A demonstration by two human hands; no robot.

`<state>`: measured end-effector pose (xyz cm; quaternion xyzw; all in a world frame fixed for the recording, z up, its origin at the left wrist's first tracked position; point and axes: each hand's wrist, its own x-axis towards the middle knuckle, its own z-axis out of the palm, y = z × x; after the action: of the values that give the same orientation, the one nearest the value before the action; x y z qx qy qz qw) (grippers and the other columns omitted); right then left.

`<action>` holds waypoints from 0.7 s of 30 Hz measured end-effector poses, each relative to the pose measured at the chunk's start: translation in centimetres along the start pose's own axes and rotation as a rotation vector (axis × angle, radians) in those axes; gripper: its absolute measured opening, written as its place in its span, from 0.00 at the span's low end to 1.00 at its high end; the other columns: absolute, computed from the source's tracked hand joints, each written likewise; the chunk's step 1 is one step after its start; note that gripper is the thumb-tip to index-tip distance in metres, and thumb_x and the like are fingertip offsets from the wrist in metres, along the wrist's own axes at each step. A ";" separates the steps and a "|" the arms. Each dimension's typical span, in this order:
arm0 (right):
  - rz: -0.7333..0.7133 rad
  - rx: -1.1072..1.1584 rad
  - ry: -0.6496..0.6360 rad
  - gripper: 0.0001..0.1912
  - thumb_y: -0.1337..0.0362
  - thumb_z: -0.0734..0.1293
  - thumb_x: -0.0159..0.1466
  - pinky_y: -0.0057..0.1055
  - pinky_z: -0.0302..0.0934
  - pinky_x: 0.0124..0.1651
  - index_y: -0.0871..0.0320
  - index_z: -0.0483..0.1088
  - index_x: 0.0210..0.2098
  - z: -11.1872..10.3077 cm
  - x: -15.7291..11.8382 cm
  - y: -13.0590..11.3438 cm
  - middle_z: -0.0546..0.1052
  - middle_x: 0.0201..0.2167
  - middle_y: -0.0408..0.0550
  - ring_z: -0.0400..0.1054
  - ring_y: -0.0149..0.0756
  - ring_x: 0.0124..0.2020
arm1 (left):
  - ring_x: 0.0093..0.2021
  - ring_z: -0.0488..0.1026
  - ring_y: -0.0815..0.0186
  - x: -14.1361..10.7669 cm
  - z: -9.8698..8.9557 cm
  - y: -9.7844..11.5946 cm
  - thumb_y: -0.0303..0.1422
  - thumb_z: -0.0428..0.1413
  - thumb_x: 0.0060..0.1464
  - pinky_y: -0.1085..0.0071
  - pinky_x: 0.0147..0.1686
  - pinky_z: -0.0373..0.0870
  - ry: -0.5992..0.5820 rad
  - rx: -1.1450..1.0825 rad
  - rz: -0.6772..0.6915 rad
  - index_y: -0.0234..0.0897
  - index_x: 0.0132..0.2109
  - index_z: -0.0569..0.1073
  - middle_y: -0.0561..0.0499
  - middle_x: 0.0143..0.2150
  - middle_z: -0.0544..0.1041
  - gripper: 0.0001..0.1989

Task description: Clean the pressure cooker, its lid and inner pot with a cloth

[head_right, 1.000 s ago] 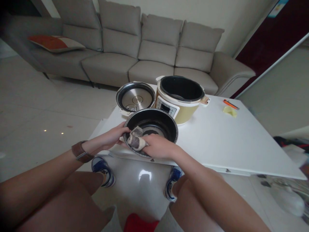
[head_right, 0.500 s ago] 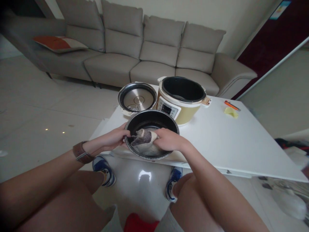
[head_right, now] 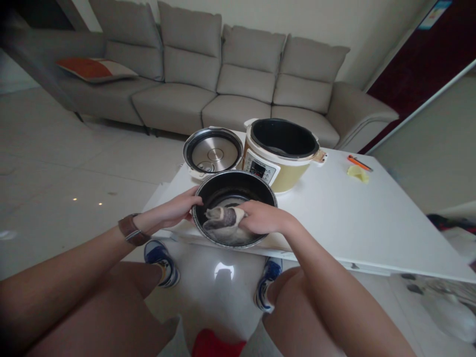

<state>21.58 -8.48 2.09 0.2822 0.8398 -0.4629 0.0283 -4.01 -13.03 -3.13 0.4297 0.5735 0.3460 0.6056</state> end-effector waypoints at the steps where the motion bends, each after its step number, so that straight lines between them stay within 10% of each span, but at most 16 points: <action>1: -0.012 0.024 0.051 0.15 0.69 0.65 0.58 0.32 0.65 0.50 0.60 0.80 0.42 -0.2 -0.1 0.3 0.83 0.40 0.46 0.73 0.41 0.43 | 0.26 0.73 0.67 0.0 0.0 -0.1 0.26 0.55 0.48 0.78 0.16 0.67 -0.012 -0.006 0.011 0.41 0.58 0.67 0.53 0.35 0.71 0.28; 14: -0.092 -0.021 -0.054 0.11 0.68 0.64 0.64 0.31 0.63 0.46 0.60 0.79 0.41 2.1 0.5 -1.3 0.83 0.40 0.48 0.73 0.40 0.40 | 0.25 0.75 0.66 -1.2 0.4 -0.6 0.24 0.55 0.43 0.70 0.19 0.75 0.068 -0.099 -0.033 0.39 0.60 0.63 0.50 0.39 0.74 0.34; 21: -0.041 -0.012 0.009 0.14 0.69 0.65 0.60 0.31 0.64 0.48 0.58 0.80 0.42 0.4 -0.3 -0.2 0.83 0.40 0.45 0.74 0.40 0.41 | 0.42 0.78 0.58 -0.7 -0.7 -0.1 0.32 0.58 0.50 0.70 0.23 0.79 0.058 0.038 -0.026 0.42 0.57 0.67 0.43 0.53 0.74 0.25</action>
<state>21.69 -9.00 2.09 0.2669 0.8483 -0.4570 0.0167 -4.73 -13.62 -2.88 0.4231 0.6029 0.3395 0.5850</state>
